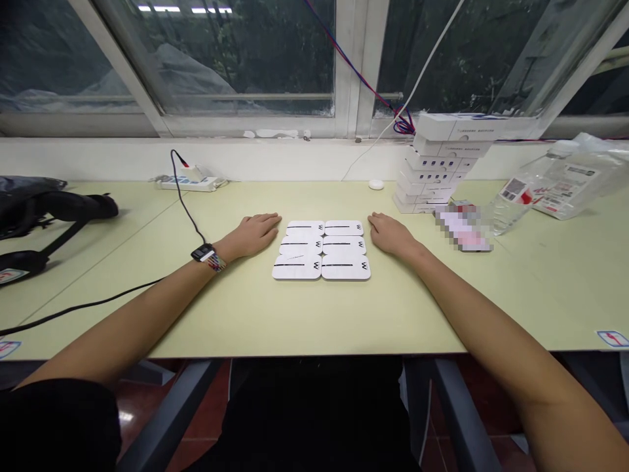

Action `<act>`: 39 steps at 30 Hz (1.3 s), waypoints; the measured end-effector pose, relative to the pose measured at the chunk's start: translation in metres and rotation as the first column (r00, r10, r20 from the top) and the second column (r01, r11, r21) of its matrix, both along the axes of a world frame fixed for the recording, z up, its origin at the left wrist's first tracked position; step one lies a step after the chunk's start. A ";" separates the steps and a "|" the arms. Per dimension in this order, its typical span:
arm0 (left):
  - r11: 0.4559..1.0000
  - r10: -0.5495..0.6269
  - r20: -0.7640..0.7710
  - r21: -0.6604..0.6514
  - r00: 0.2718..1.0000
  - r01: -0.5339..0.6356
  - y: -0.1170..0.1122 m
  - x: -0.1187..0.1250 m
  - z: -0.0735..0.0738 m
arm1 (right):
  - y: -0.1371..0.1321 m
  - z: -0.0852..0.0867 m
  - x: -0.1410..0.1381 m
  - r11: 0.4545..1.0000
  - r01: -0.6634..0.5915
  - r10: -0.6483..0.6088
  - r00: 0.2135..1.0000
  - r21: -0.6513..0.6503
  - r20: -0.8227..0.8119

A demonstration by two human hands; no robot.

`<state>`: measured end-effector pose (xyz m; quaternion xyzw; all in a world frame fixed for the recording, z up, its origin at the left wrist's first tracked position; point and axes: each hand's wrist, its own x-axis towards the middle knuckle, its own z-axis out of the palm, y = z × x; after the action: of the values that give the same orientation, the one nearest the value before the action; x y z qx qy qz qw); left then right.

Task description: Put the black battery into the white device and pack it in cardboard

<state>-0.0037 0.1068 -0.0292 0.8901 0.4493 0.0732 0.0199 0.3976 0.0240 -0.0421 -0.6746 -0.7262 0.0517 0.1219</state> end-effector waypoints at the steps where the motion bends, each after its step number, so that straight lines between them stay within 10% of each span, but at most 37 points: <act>1: 1.000 -0.009 -0.001 -0.005 1.000 0.009 0.000 -0.001 0.002 | -0.001 0.002 0.000 1.000 -0.002 0.002 1.000 -0.004 0.000; 39: 0.999 0.000 0.125 -0.033 0.992 0.004 -0.005 0.002 -0.009 | -0.011 0.006 -0.010 0.997 0.057 -0.060 0.996 0.050 0.061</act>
<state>-0.0015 0.1014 -0.0378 0.8839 0.4473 0.1212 0.0627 0.3874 0.0127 -0.0364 -0.6936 -0.7108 0.0094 0.1170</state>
